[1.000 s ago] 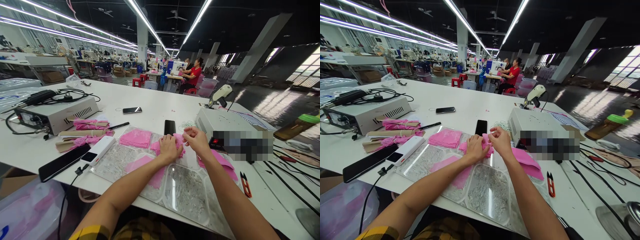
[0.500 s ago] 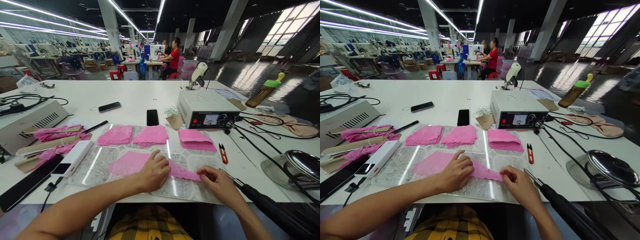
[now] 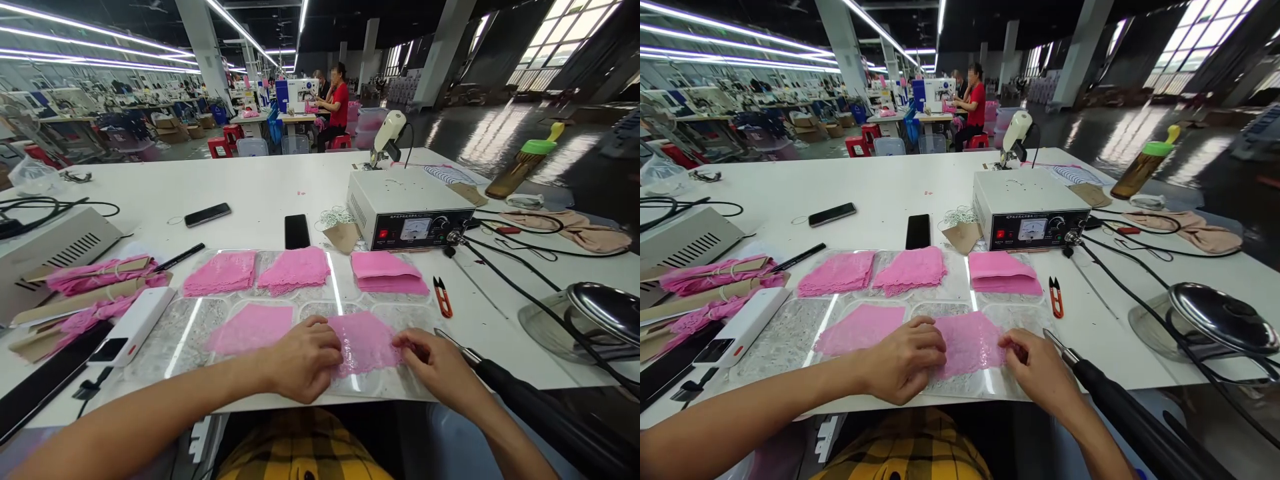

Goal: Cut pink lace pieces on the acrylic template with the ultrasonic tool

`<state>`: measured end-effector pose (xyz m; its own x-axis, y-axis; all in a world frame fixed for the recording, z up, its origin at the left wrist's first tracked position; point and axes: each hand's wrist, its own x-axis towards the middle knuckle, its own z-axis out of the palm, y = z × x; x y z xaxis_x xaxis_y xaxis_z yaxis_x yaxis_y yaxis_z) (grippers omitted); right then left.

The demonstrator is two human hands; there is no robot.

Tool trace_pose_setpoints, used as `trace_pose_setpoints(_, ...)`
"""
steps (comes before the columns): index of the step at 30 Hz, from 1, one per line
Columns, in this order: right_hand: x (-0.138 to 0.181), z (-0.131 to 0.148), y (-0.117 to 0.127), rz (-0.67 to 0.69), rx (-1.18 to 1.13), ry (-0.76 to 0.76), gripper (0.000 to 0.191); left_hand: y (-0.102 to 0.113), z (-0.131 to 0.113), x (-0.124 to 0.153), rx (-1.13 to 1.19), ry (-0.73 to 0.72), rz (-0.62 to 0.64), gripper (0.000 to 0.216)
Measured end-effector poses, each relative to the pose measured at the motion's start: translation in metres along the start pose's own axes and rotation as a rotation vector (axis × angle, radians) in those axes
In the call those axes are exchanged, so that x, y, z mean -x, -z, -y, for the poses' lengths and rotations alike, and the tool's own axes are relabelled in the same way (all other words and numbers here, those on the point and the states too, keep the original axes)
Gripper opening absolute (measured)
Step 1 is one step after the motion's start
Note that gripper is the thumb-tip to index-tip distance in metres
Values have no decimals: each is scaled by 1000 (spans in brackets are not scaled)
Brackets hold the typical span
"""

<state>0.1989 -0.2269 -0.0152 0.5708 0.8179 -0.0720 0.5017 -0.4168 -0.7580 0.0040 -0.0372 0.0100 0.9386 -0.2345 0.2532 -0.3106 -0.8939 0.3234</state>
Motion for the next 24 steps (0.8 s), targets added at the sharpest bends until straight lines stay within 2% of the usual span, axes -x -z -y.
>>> trace_pose_setpoints(4, 7, -3, 2, 36, 144, -27, 28, -17, 10, -4, -35, 43, -11, 28)
trace_pose_setpoints(7, 12, -4, 2, 53, 235, -50, 28, -26, 22, -3, -88, 55, 31, 33)
trace_pose_setpoints(10, 17, -7, 4, 49, 306, -80, 28, -23, 28, 2, -86, 50, 59, 32)
trace_pose_setpoints(13, 11, -6, 8, -39, 251, -67, 32, -10, 33, -7, -26, 101, 76, 23)
trace_pose_setpoints(15, -3, -2, 11, -152, 176, -32, 34, 1, 40, -25, 18, 244, 73, 17)
trace_pose_setpoints(18, -33, 5, 16, -296, 67, 25, 33, 16, 60, -67, -12, 407, 6, 23)
trace_pose_setpoints(20, -52, 8, 17, -343, 34, 44, 34, 21, 75, -95, -26, 474, -7, 21)
trace_pose_setpoints(22, -65, 8, 16, -358, 29, 48, 35, 20, 88, -117, -23, 509, 31, 16)
trace_pose_setpoints(24, -72, 6, 14, -363, 23, 48, 37, 14, 97, -132, -16, 530, 107, 26)
